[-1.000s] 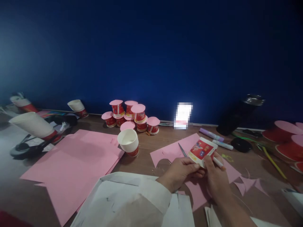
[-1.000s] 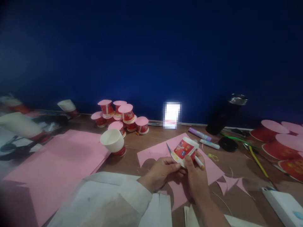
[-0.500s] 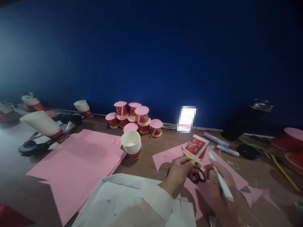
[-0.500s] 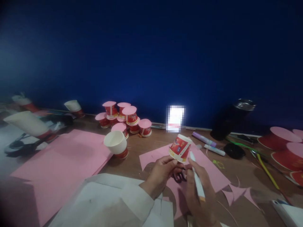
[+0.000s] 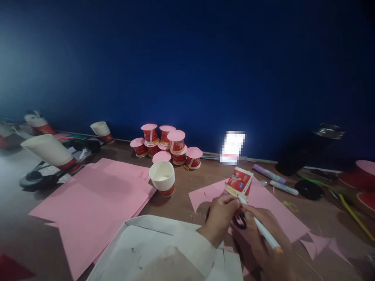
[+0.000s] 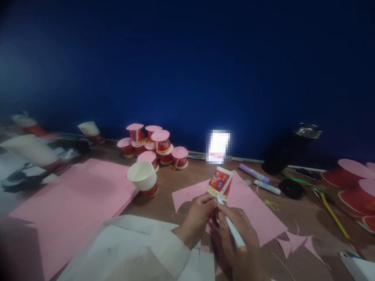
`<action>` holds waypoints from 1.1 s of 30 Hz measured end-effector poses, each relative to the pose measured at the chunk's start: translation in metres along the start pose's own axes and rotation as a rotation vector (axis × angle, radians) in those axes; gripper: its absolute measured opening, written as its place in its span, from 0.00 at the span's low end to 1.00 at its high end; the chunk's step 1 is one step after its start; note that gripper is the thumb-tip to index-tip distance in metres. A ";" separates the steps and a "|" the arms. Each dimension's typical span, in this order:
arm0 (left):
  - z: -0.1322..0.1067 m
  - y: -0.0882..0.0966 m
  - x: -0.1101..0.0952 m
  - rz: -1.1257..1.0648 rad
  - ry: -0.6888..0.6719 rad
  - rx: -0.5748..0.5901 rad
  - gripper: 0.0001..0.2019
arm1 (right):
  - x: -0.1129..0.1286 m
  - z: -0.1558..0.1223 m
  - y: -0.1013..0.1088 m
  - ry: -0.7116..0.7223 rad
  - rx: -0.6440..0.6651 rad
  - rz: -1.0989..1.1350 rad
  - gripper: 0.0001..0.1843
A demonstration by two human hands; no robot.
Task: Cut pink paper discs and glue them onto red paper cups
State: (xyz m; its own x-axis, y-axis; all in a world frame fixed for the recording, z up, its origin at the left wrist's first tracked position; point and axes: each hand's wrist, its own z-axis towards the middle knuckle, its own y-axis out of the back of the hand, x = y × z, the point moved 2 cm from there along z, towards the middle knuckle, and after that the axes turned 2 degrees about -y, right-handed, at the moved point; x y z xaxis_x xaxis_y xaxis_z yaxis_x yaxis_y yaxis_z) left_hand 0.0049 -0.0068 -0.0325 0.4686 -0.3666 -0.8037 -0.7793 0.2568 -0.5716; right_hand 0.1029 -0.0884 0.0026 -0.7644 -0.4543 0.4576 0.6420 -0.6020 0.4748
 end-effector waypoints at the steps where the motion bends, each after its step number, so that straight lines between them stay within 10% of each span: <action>1: 0.000 0.000 0.000 0.002 -0.005 -0.002 0.18 | 0.000 0.000 0.000 0.004 0.008 0.000 0.14; 33: -0.003 -0.004 -0.010 0.034 -0.018 -0.013 0.22 | 0.003 0.006 0.004 -0.052 -0.044 -0.071 0.12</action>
State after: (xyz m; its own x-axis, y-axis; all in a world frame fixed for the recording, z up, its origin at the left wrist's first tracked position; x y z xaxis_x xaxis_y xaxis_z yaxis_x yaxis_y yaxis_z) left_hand 0.0024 -0.0065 -0.0215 0.4493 -0.3415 -0.8255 -0.8003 0.2568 -0.5418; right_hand 0.1041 -0.0881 0.0104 -0.8029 -0.3753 0.4630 0.5822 -0.6602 0.4745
